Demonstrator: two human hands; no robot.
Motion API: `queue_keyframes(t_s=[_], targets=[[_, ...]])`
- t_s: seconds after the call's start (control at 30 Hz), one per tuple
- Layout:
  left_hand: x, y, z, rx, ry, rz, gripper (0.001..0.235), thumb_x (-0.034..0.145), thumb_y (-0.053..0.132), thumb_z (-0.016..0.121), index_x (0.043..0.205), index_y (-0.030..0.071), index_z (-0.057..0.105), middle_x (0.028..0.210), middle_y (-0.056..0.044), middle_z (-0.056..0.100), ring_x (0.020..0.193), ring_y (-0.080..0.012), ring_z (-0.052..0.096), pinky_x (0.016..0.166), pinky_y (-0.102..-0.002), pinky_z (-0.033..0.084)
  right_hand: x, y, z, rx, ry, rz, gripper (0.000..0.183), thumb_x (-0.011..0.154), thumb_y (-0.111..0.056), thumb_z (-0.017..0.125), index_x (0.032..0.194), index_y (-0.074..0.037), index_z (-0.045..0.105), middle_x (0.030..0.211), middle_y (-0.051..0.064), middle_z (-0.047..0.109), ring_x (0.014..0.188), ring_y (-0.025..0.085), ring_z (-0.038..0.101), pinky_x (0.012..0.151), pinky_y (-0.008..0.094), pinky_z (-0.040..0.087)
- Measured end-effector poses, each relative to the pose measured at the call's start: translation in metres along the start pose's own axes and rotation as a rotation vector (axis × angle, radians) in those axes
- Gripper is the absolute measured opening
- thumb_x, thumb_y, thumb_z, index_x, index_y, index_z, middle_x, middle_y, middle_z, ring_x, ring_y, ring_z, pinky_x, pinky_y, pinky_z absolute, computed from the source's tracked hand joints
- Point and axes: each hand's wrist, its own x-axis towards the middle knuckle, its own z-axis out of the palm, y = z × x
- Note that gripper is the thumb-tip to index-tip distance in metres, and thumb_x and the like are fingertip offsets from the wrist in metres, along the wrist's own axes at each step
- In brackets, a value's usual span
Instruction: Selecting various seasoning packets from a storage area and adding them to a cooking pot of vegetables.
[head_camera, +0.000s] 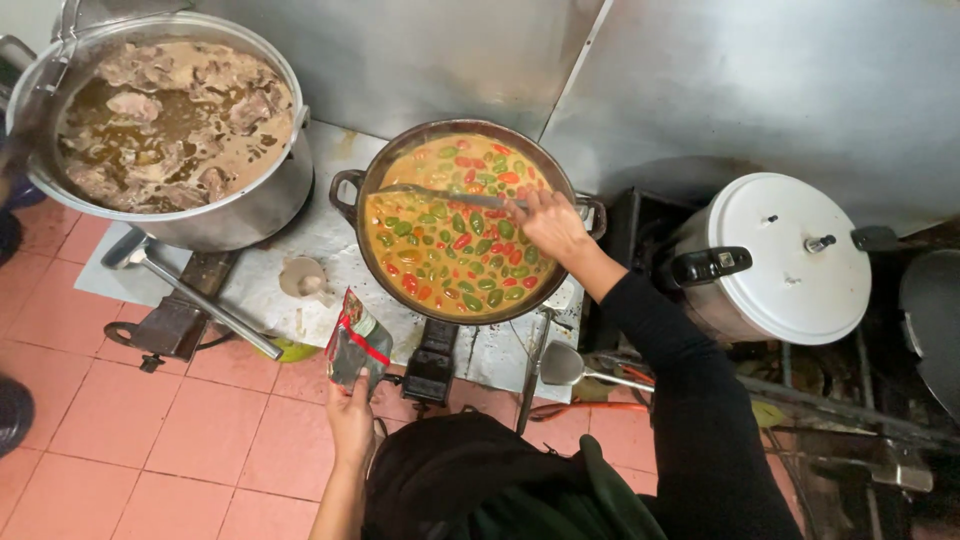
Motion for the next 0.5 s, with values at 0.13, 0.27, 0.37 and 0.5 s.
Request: queue_keyframes(t_s=[0.13,0.27,0.37,0.5], targets=[[0.01,-0.009,-0.022,0.171,-0.032,-0.036,0.019,0.107,0.009,0.063,0.124,0.002,0.063,0.102,-0.003,0.065,0.085,-0.0122,0.054,0.073,-0.03,0.044,-0.034,-0.018,-0.026,0.023,-0.055,-0.045,0.048,0.095,-0.018,0.059,0.143,-0.018,0.064,0.093,0.006,0.061,0.088,0.022,0.062,0.074,0.032,0.049],[0.013,0.018,-0.016,0.128,-0.084,-0.059,0.024,0.103,0.01,0.06,0.126,0.006,0.061,0.107,0.0,0.067,0.088,-0.0095,0.057,0.075,-0.028,0.047,-0.064,-0.028,-0.073,-0.073,-0.07,-0.012,0.054,0.09,-0.015,0.06,0.143,-0.023,0.064,0.096,0.003,0.059,0.084,0.018,0.058,0.069,0.031,0.045],[0.018,0.026,-0.019,0.103,-0.117,-0.084,0.027,0.102,0.011,0.06,0.128,0.006,0.06,0.111,0.0,0.067,0.093,-0.0091,0.058,0.079,-0.027,0.047,-0.081,-0.027,-0.119,-0.069,-0.152,0.128,0.052,0.091,-0.015,0.059,0.142,-0.026,0.065,0.091,0.002,0.058,0.083,0.019,0.057,0.067,0.032,0.045],[0.028,0.021,-0.031,0.131,-0.158,-0.075,0.028,0.104,0.012,0.061,0.131,0.004,0.06,0.117,-0.001,0.068,0.1,-0.0083,0.06,0.087,-0.026,0.049,-0.106,-0.022,-0.142,-0.171,-0.237,0.386,0.045,0.093,-0.018,0.058,0.136,-0.026,0.068,0.09,0.002,0.058,0.085,0.021,0.06,0.067,0.035,0.047]])
